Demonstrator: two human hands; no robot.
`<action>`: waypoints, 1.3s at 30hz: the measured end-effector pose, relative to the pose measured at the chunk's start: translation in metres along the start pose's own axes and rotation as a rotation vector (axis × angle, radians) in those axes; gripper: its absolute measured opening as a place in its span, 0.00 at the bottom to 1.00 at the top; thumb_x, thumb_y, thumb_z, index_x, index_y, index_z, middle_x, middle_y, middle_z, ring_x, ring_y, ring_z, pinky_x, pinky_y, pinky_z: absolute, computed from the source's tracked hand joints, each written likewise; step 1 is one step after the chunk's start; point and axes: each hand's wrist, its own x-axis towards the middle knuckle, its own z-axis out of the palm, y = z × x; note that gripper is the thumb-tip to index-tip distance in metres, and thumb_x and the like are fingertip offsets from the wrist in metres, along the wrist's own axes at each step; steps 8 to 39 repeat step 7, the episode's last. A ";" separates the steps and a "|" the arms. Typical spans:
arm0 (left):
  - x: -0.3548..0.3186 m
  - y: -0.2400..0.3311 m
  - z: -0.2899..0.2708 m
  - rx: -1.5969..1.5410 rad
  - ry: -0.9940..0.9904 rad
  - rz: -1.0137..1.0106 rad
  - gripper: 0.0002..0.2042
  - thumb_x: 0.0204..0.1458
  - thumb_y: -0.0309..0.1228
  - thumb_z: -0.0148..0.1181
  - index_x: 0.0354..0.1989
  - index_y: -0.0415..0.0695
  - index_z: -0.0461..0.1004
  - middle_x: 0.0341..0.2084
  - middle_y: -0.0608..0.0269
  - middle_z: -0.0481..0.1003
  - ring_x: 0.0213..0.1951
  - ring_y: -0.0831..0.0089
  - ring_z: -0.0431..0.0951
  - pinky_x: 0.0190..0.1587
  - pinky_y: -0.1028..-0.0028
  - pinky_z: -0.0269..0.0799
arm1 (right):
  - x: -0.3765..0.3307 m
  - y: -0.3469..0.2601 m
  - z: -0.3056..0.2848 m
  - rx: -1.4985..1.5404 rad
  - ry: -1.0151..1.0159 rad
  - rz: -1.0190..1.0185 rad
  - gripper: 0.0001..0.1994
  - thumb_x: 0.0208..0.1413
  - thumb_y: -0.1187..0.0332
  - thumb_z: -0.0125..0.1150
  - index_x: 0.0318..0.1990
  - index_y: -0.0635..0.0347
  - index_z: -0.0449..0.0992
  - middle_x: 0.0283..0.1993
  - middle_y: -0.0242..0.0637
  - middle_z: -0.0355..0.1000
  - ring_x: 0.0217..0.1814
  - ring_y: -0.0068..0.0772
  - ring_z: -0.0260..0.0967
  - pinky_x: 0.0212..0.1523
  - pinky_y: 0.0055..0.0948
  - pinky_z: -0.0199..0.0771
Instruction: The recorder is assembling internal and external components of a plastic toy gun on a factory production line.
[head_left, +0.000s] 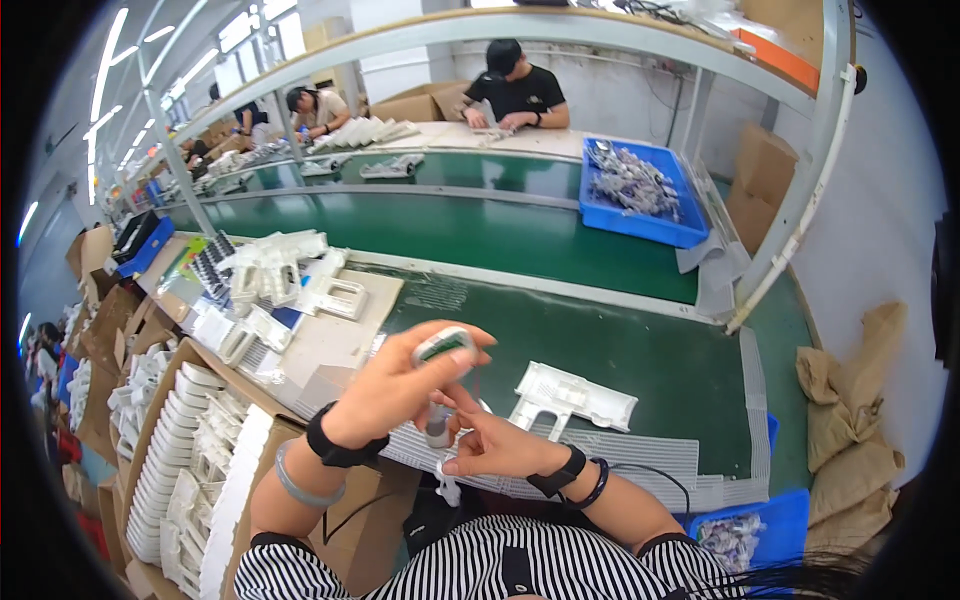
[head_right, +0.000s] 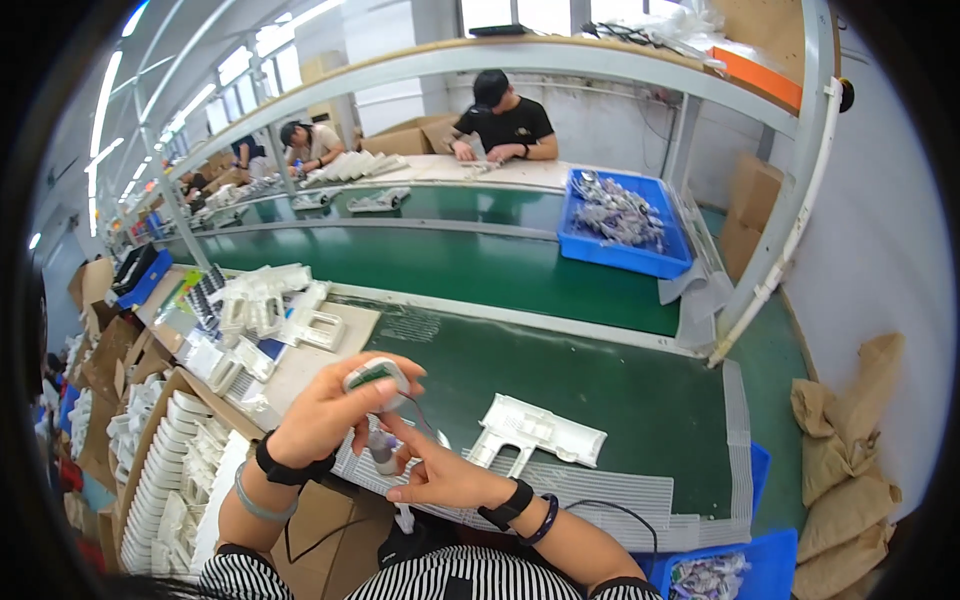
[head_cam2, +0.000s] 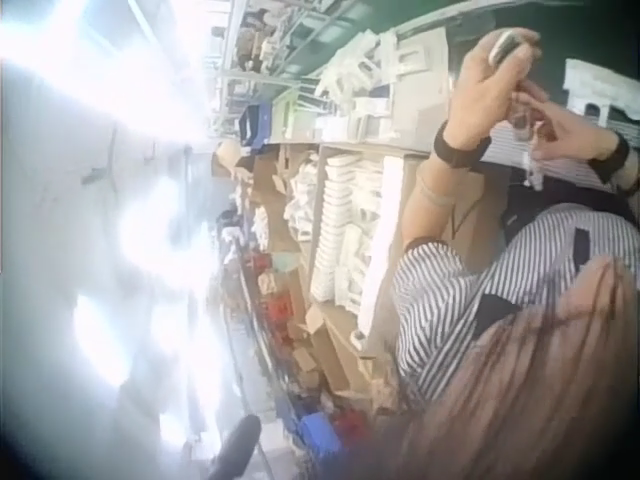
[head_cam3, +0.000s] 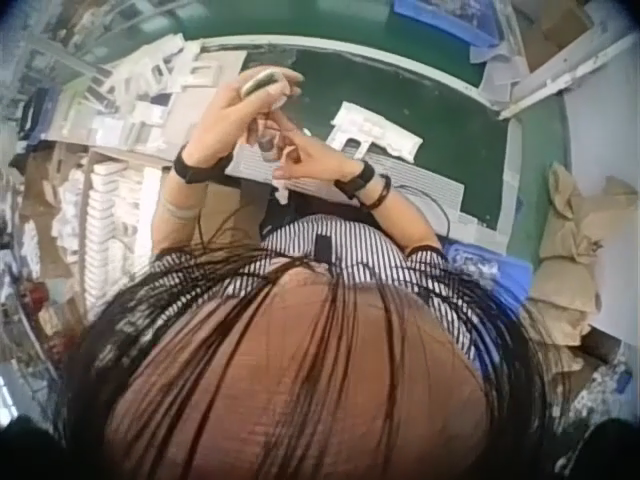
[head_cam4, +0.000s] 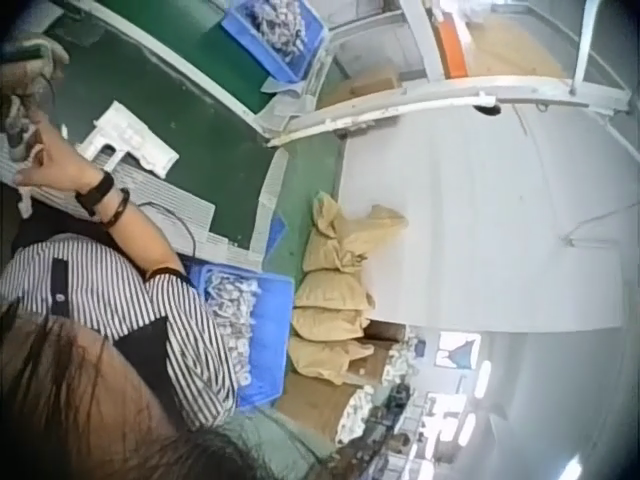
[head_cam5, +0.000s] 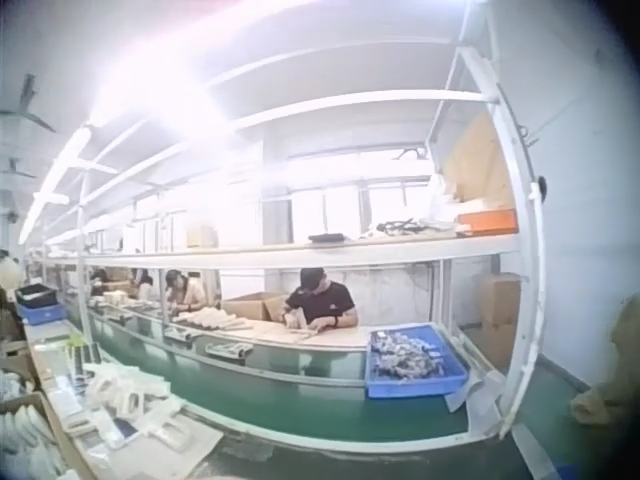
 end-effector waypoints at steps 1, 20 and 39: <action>-0.006 0.010 0.006 0.155 -0.039 0.021 0.18 0.66 0.39 0.54 0.57 0.39 0.73 0.47 0.58 0.79 0.35 0.78 0.82 0.20 0.83 0.71 | 0.004 -0.005 0.002 -0.160 0.007 0.020 0.37 0.59 0.72 0.66 0.73 0.60 0.52 0.51 0.33 0.66 0.38 0.16 0.66 0.37 0.17 0.71; -0.022 0.022 0.024 0.612 -0.057 0.350 0.17 0.61 0.33 0.59 0.57 0.43 0.74 0.39 0.42 0.80 0.40 0.53 0.83 0.43 0.62 0.77 | 0.024 0.009 -0.008 -0.336 0.209 -0.223 0.34 0.55 0.64 0.73 0.67 0.58 0.62 0.60 0.41 0.70 0.61 0.29 0.70 0.57 0.26 0.74; -0.022 0.022 0.024 0.612 -0.057 0.350 0.17 0.61 0.33 0.59 0.57 0.43 0.74 0.39 0.42 0.80 0.40 0.53 0.83 0.43 0.62 0.77 | 0.024 0.009 -0.008 -0.336 0.209 -0.223 0.34 0.55 0.64 0.73 0.67 0.58 0.62 0.60 0.41 0.70 0.61 0.29 0.70 0.57 0.26 0.74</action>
